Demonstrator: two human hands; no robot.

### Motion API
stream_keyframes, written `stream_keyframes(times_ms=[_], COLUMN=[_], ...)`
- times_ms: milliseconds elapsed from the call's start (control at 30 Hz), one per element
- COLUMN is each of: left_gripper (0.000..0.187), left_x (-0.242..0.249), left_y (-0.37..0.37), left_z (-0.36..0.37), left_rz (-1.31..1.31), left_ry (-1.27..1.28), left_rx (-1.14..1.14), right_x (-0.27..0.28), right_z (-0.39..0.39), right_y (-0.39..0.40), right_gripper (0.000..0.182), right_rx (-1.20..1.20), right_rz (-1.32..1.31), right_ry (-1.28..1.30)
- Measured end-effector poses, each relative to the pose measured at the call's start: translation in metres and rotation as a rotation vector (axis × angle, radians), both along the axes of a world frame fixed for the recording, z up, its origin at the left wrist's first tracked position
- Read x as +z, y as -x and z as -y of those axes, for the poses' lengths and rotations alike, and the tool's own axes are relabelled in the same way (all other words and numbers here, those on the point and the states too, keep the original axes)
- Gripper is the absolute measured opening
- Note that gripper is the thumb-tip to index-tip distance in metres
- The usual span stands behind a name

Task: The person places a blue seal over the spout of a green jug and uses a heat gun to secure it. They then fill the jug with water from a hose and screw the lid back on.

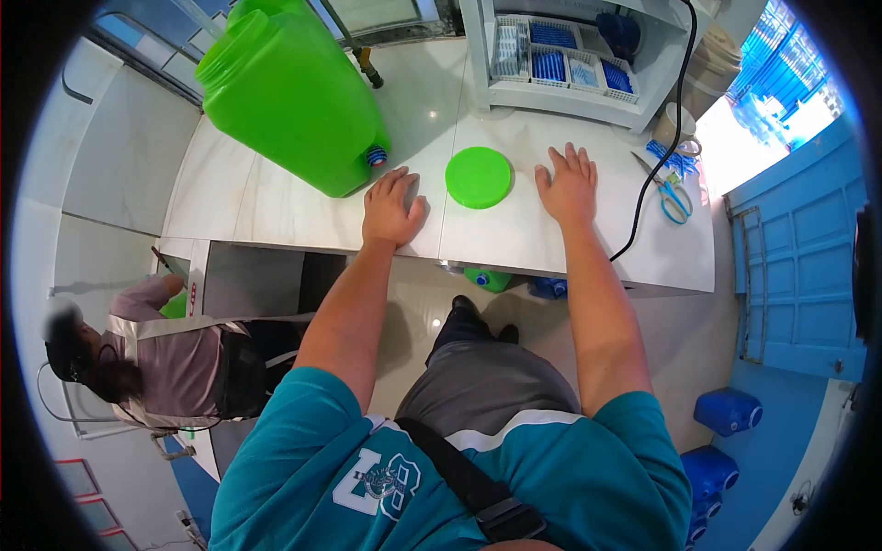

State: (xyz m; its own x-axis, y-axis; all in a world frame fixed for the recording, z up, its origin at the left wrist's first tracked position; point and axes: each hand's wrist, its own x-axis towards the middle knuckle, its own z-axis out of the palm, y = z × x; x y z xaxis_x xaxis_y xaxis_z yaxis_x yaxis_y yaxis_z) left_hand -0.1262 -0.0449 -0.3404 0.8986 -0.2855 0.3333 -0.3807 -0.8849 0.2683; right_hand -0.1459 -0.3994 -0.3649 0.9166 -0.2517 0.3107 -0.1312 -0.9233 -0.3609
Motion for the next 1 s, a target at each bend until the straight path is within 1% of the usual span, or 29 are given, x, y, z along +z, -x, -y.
stream_keyframes(times_ms=[433, 500, 600, 700, 1000], left_gripper=[0.052, 0.048, 0.048, 0.052, 0.052], left_x=[0.0001, -0.0003, -0.0002, -0.0001, 0.0], left_y=[0.0004, 0.0011, 0.0005, -0.0008, -0.0002], left_z=[0.001, 0.0012, 0.0009, 0.0007, 0.0013], left_rz=[-0.027, 0.029, 0.024, -0.04, -0.018], left_ry=[-0.005, -0.027, -0.02, 0.011, 0.024], left_rx=[0.016, 0.003, -0.003, 0.013, 0.008], right_x=[0.0049, 0.0059, 0.0064, 0.0031, -0.0003], right_z=[-0.0001, -0.0001, 0.0003, 0.0001, 0.0011], right_y=[0.0012, 0.0018, 0.0009, -0.0004, -0.0013], right_gripper=[0.056, 0.056, 0.056, 0.055, 0.054], right_rx=[0.001, -0.001, -0.001, 0.008, 0.016], right_rz=[-0.033, -0.046, -0.063, -0.005, 0.004], right_ry=[-0.009, -0.019, -0.021, -0.035, -0.026])
